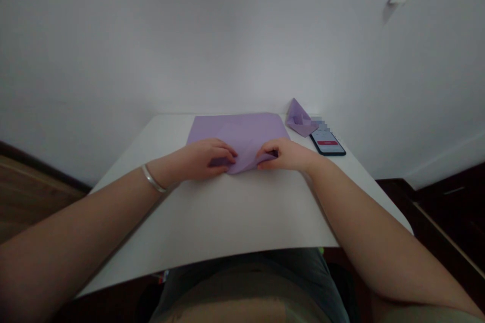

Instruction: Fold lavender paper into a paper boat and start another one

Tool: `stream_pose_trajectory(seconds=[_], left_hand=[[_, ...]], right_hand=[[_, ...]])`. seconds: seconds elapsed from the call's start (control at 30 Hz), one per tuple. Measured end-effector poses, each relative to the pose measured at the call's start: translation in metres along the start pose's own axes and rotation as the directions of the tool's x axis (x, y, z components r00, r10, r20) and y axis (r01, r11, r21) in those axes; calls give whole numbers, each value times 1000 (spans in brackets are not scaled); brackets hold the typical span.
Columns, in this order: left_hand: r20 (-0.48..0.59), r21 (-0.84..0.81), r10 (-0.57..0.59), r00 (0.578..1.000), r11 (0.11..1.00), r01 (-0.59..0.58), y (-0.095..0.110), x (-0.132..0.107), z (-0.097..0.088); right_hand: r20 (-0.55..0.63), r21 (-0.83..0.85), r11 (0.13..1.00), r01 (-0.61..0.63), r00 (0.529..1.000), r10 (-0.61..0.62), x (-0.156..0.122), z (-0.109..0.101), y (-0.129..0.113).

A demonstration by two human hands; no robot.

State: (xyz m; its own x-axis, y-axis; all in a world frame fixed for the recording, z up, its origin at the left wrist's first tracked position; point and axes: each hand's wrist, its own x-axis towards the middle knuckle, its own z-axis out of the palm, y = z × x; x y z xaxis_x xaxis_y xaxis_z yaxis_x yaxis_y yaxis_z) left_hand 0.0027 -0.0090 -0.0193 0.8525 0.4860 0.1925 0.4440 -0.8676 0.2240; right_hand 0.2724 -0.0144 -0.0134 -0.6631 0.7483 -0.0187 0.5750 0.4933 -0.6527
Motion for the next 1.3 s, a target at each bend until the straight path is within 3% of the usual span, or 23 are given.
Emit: stream_pose_trajectory(seconds=[0.13,0.27,0.5,0.73,1.3], left_hand=[[-16,-11,-6,1000,1000,6,-4,0,3],[-37,-25,-36,999,999,35,-4,0,5],[-51,-47,-64,997,997,62,-6,2,8],[-69,-101,-74,995,993,67,-13,3,12],[-97,-72,-143,985,988,136,-7,6,13]], right_hand=[[47,31,1000,-4,999,2,-1,-3,0],[23,-5,998,-58,998,58,0,-3,4],[-190,-162,965,-206,966,174,5,7,-5],[-267,-290,925,-245,949,167,9,11,-9],[-292,-408,864,-296,939,183,18,17,-10]])
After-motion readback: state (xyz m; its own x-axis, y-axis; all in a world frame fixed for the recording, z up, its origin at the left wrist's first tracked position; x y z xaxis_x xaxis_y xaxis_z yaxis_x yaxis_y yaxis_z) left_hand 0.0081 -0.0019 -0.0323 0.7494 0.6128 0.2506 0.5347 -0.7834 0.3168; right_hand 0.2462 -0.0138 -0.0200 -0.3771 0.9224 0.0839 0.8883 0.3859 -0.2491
